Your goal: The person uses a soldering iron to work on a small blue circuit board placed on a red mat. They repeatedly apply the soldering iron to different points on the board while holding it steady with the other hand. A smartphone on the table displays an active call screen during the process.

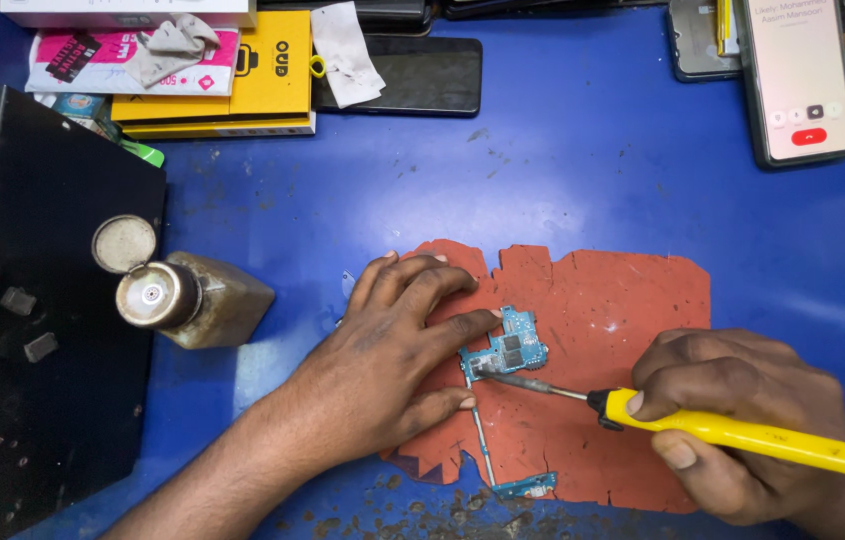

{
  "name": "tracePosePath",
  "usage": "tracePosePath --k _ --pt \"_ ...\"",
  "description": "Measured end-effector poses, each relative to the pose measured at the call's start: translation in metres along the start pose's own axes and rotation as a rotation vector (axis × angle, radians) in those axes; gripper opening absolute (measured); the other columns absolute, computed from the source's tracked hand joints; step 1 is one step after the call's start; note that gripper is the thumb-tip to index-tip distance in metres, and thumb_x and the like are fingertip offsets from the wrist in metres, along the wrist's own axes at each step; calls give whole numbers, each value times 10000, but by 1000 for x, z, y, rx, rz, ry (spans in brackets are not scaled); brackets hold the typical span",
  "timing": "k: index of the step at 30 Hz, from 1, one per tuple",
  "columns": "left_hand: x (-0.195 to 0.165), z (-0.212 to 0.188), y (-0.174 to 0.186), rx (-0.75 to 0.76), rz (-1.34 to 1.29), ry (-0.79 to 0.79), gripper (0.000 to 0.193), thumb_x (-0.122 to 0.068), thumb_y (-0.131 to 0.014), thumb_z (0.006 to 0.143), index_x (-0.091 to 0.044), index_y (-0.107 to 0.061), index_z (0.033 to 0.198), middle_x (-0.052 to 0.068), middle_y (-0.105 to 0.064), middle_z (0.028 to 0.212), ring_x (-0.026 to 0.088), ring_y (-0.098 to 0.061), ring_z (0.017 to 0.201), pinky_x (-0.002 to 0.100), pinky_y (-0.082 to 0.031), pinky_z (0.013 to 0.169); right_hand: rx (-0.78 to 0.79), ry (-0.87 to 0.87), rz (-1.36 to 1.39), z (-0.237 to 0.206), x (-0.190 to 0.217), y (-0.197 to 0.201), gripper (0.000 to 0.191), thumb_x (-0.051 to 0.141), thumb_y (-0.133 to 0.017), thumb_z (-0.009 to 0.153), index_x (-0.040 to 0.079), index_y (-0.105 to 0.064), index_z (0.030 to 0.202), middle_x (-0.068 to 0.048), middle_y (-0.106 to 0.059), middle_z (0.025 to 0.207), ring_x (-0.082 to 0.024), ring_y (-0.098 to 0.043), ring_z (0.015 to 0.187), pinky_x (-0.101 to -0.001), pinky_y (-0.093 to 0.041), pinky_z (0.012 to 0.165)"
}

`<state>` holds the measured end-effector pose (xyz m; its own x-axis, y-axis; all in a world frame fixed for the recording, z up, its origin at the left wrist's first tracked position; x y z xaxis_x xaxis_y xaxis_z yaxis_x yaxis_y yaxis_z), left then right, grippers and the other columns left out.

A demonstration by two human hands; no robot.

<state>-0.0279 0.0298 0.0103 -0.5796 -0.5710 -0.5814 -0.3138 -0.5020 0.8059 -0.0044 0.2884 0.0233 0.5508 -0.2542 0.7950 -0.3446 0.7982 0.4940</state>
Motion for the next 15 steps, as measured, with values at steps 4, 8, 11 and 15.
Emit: tracePosePath --k 4,8,11,15 --pt "0 0 -1 5 12 -6 652 -301 -865 695 -108 -665 1285 182 -505 1379 393 -400 1376 569 -285 1165 9 -2 -27 -1 0 0 168 144 -666 886 76 -636 1036 -16 -680 742 -171 -713 740 -289 -579 616" --pt "0 -1 -1 5 14 -4 650 -296 -859 696 -107 -664 1287 182 -503 1379 391 -398 1378 563 -288 1166 20 1 -58 -2 0 1 170 147 -657 888 83 -630 1043 -24 -705 770 -173 -710 744 -300 -575 629" --pt "0 0 -1 4 12 -8 646 -295 -858 700 -106 -664 1287 182 -501 1380 391 -396 1379 561 -290 1167 25 8 -22 -1 0 1 168 142 -663 892 73 -635 1043 -22 -684 758 -184 -720 759 -302 -600 637" --pt "0 -1 -1 4 10 -7 642 -294 -858 702 -109 -665 1286 181 -502 1381 389 -398 1380 560 -291 1168 9 16 -18 1 1 2 166 142 -662 893 66 -634 1038 -34 -706 775 -183 -713 747 -293 -591 622"
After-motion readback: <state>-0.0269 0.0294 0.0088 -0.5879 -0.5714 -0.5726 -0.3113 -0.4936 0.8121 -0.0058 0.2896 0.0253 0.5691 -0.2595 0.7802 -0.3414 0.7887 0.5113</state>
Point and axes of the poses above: each hand's wrist, its own z-axis towards the middle knuckle, its own y-axis out of the back of the hand, x = y × z, the point moved 5 cm from there along z, towards the middle knuckle
